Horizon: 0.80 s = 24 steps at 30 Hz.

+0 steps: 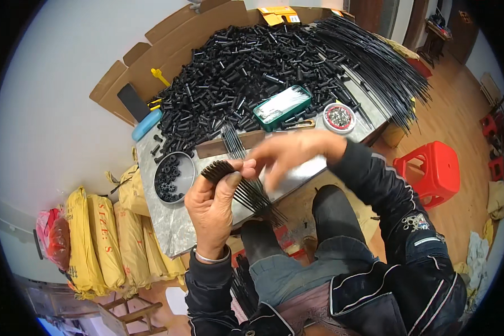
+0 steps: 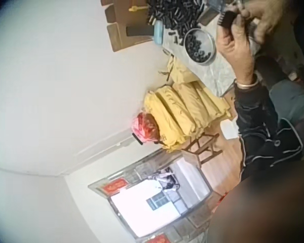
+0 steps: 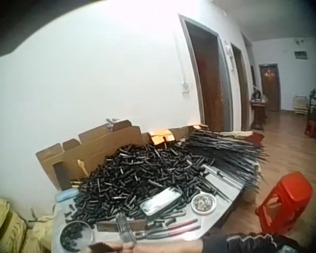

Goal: Assembling bundles of thin black wires or tubes into a connector housing using pliers.

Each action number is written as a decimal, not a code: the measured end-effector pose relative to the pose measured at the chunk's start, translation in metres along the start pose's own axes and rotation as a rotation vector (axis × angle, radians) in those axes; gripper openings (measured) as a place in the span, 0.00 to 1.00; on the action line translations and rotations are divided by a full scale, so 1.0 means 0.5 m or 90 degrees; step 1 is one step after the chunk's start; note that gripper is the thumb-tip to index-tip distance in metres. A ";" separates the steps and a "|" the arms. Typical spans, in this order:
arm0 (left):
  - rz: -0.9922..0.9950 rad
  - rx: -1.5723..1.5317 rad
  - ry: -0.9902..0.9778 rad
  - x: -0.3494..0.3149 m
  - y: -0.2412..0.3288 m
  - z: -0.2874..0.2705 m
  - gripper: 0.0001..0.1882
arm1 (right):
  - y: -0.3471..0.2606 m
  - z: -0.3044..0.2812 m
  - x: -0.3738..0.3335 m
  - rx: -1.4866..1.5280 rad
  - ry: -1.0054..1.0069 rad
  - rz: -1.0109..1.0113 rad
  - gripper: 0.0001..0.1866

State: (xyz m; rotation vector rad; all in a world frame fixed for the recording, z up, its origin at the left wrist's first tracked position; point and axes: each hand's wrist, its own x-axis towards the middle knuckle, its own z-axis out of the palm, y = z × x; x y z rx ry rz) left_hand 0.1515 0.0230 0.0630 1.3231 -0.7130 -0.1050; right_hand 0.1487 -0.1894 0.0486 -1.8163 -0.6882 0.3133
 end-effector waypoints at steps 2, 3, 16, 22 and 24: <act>-0.001 -0.018 -0.021 0.009 -0.007 0.016 0.09 | 0.038 -0.096 -0.016 -0.187 0.256 0.169 0.12; -0.004 -0.016 -0.027 0.006 -0.002 0.011 0.09 | 0.064 -0.127 -0.012 -0.399 0.338 0.215 0.11; -0.005 0.008 -0.030 -0.001 0.000 0.008 0.10 | 0.131 -0.209 -0.026 -0.775 0.409 0.256 0.04; -0.009 -0.006 -0.018 -0.003 0.003 0.012 0.10 | -0.048 -0.111 -0.017 -0.278 0.521 -0.060 0.05; -0.008 0.004 -0.015 -0.004 0.000 0.016 0.10 | -0.109 -0.051 -0.029 -0.327 0.415 -0.191 0.04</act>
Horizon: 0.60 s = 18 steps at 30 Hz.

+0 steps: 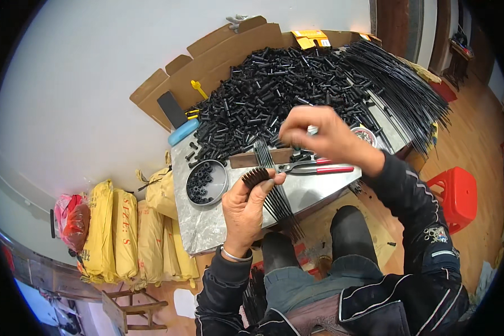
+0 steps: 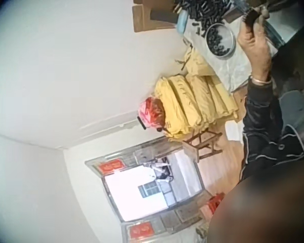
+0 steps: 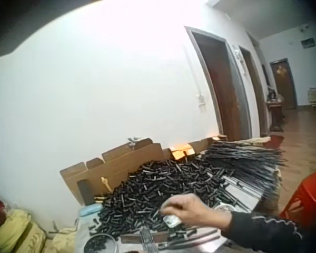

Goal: Assembling bundles of thin black wires or tubes into a connector housing using pliers.

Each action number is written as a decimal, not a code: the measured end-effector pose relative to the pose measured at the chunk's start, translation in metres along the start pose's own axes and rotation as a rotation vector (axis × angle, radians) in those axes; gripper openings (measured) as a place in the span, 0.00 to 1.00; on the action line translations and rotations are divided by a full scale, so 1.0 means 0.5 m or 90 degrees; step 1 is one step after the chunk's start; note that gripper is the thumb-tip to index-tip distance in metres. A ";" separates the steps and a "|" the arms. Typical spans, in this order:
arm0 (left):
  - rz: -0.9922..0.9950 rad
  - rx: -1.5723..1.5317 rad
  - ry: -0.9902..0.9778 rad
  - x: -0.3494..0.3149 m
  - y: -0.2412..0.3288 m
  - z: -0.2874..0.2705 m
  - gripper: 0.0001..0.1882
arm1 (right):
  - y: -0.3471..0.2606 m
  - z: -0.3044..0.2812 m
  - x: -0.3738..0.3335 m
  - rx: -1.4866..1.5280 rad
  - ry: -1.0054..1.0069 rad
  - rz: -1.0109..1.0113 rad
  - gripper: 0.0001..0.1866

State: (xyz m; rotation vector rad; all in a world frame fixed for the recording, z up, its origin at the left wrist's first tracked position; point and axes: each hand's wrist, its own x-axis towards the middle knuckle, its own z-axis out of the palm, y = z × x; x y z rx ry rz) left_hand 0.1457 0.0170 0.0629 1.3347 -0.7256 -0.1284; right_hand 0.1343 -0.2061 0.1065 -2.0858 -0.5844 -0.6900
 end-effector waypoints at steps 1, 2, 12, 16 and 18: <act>0.000 0.006 0.002 -0.002 0.000 -0.001 0.10 | -0.021 0.015 -0.003 -0.075 0.021 -0.146 0.05; 0.002 -0.002 0.006 -0.002 0.002 0.004 0.10 | -0.049 0.023 -0.012 -0.091 0.040 -0.157 0.07; 0.034 0.005 0.008 -0.005 0.008 0.011 0.10 | -0.094 0.020 -0.034 -0.103 0.033 -0.111 0.07; 0.025 0.031 0.003 -0.004 0.008 0.008 0.10 | -0.101 0.021 -0.032 -0.112 0.019 -0.112 0.07; 0.027 0.008 -0.001 -0.003 0.006 0.014 0.10 | -0.097 0.021 -0.031 -0.118 0.025 -0.126 0.07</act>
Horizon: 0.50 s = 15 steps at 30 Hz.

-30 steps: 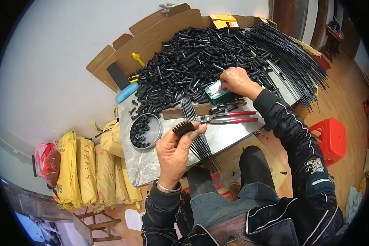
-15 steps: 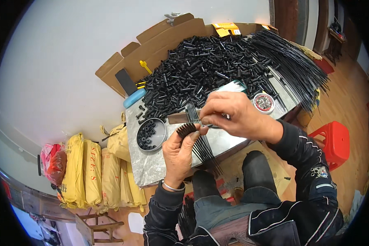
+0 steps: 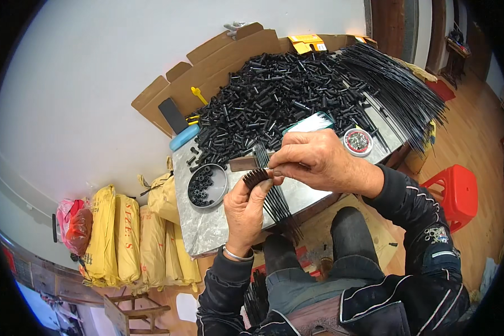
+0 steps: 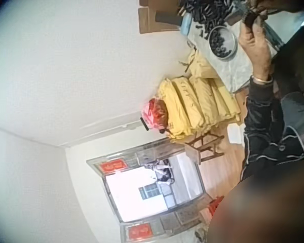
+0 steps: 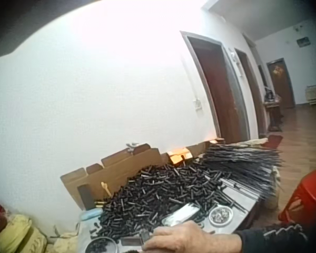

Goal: Assembling bundles of thin black wires or tubes into a connector housing using pliers.

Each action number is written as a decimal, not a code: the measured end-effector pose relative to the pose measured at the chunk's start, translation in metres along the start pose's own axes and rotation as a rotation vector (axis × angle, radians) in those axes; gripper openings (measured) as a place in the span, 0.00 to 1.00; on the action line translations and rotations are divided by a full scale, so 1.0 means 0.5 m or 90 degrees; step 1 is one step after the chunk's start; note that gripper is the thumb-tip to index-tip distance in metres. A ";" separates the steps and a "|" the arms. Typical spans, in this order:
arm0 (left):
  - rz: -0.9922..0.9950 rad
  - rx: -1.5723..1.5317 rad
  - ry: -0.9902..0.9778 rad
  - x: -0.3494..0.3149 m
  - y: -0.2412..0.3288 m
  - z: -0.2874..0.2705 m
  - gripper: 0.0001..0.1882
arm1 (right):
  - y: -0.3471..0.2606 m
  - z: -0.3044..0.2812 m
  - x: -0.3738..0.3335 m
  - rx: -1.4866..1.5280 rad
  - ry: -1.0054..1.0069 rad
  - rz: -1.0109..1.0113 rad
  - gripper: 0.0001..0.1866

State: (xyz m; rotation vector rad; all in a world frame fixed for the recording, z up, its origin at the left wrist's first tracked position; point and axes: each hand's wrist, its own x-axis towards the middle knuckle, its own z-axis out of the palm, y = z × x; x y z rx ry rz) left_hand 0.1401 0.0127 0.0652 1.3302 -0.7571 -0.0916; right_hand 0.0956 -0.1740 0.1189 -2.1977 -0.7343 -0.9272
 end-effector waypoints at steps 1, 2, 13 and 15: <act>0.000 -0.002 -0.001 0.001 -0.004 0.001 0.10 | 0.002 -0.001 0.000 -0.005 0.008 -0.015 0.07; -0.001 0.010 -0.007 0.002 -0.006 -0.001 0.10 | 0.002 -0.002 0.002 -0.004 0.008 -0.015 0.07; -0.023 0.026 -0.012 0.000 0.008 0.001 0.10 | -0.001 -0.005 0.012 -0.117 0.007 -0.087 0.09; -0.024 0.016 -0.015 0.000 0.011 0.003 0.10 | 0.001 -0.007 0.014 -0.106 0.007 -0.089 0.09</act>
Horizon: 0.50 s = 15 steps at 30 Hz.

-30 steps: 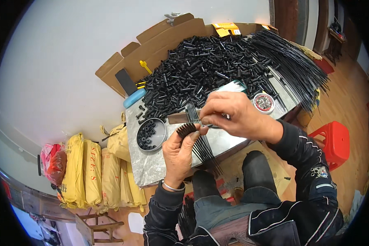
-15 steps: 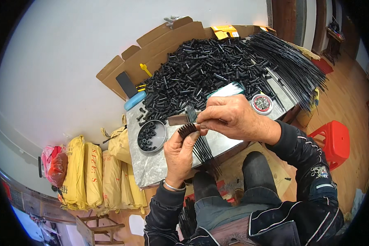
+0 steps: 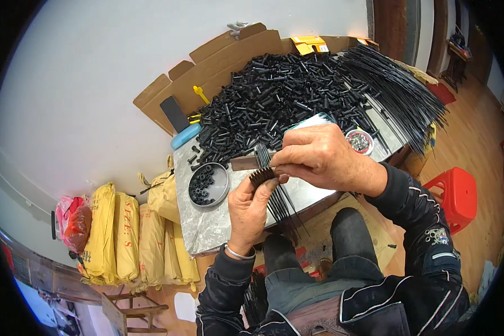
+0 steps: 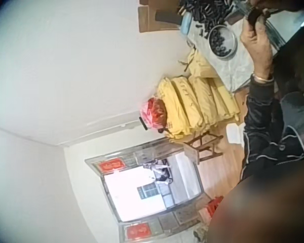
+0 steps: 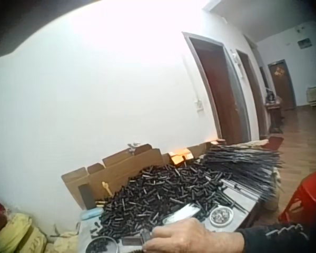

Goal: Assembling bundles of thin black wires or tubes into a connector housing using pliers.

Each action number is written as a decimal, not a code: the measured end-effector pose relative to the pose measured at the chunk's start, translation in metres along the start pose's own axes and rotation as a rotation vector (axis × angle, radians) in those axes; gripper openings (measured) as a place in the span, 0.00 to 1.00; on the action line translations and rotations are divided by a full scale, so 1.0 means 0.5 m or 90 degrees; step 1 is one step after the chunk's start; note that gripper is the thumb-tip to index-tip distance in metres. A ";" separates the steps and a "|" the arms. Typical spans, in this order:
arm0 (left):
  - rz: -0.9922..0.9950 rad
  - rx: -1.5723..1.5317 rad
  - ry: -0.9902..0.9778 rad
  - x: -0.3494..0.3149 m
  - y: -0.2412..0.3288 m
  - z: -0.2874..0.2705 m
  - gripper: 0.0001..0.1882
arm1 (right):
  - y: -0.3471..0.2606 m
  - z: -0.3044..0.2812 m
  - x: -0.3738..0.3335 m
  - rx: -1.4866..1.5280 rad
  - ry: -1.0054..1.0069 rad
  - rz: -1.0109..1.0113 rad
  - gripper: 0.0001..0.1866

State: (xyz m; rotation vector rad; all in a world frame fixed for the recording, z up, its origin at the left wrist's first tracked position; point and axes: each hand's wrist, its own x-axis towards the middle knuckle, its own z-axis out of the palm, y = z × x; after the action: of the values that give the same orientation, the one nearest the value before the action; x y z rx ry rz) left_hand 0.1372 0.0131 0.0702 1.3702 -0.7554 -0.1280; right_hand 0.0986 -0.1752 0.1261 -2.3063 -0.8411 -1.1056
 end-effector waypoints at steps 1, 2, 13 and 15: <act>0.000 0.000 0.001 0.000 0.000 0.000 0.10 | 0.001 0.000 0.001 0.011 0.001 -0.001 0.09; -0.002 -0.012 -0.006 0.002 0.000 -0.001 0.10 | 0.003 0.002 0.001 0.012 0.001 -0.002 0.09; -0.026 -0.048 -0.031 0.008 -0.003 -0.016 0.10 | 0.012 0.020 -0.002 0.112 -0.009 0.059 0.07; -0.028 -0.022 -0.051 0.009 -0.002 -0.017 0.10 | 0.017 0.010 0.000 0.109 -0.027 0.052 0.06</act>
State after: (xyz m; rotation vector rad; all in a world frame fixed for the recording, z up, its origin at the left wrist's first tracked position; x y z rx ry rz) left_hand 0.1458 0.0178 0.0708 1.3555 -0.7861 -0.2302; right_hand 0.1072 -0.1780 0.1220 -2.2086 -0.8156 -0.9165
